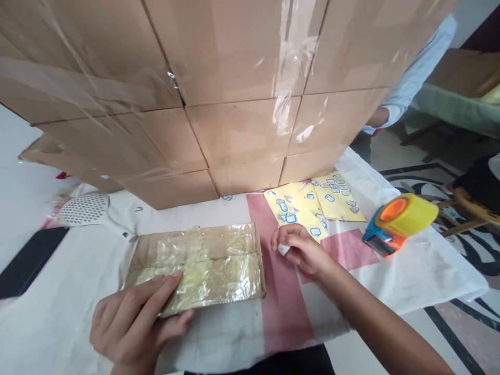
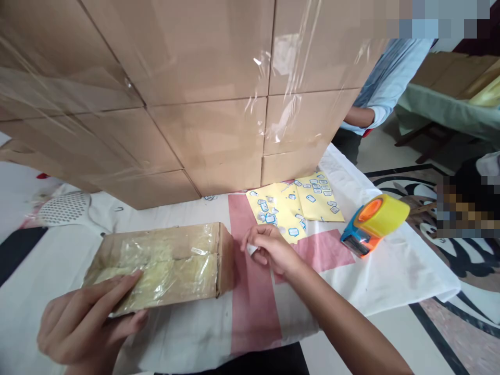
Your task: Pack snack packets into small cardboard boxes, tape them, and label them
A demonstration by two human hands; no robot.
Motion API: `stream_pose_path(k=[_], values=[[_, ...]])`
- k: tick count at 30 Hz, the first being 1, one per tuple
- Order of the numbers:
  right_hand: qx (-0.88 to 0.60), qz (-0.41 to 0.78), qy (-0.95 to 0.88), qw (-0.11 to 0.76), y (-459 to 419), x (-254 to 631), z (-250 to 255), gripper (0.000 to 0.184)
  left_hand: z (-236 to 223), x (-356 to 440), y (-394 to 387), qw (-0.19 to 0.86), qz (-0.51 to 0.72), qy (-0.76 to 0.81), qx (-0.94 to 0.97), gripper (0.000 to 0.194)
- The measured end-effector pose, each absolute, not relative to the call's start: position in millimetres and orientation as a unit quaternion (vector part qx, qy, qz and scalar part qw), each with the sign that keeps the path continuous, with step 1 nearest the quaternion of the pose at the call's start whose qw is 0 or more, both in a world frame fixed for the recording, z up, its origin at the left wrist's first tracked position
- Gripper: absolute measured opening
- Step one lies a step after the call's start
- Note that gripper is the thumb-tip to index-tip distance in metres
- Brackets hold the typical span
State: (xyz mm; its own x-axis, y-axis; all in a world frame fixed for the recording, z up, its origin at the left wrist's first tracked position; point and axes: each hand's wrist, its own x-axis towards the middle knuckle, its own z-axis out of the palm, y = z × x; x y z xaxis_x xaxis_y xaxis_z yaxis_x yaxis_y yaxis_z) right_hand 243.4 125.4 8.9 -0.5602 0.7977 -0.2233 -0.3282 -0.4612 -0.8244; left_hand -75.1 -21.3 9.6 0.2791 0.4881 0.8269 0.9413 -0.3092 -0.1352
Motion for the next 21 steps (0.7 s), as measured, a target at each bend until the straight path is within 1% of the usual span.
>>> stream_pose_path(k=[2, 4, 8, 10, 13, 15, 17, 21], values=[[-0.307, 0.813, -0.357, 0.343, 116, 240, 0, 0.023, 8, -78, -23, 0.332, -0.336, -0.491, -0.732, 0.048], [-0.319, 0.818, -0.326, 0.351, 107, 237, -5, 0.024, 6, -80, -23, 0.332, -0.328, -0.498, -0.731, 0.046], [-0.367, 0.819, -0.291, 0.331, 92, 230, -7, 0.018, 3, -81, -19, 0.347, -0.365, -0.486, -0.714, 0.045], [-0.372, 0.824, -0.282, 0.321, 88, 227, -6, 0.023, 2, -81, -17, 0.355, -0.381, -0.477, -0.708, 0.046], [-0.378, 0.827, -0.26, 0.326, 86, 223, -6, 0.038, 1, -81, -16, 0.35, -0.387, -0.483, -0.703, 0.044], [-0.388, 0.829, -0.241, 0.324, 85, 223, -6, 0.045, 1, -81, -16, 0.349, -0.394, -0.471, -0.708, 0.041], [-0.398, 0.834, -0.225, 0.308, 86, 224, -8, 0.046, 2, -82, -15, 0.347, -0.401, -0.456, -0.714, 0.041], [-0.419, 0.838, -0.221, 0.27, 86, 227, -11, 0.042, 3, -83, -16, 0.334, -0.395, -0.454, -0.726, 0.044]])
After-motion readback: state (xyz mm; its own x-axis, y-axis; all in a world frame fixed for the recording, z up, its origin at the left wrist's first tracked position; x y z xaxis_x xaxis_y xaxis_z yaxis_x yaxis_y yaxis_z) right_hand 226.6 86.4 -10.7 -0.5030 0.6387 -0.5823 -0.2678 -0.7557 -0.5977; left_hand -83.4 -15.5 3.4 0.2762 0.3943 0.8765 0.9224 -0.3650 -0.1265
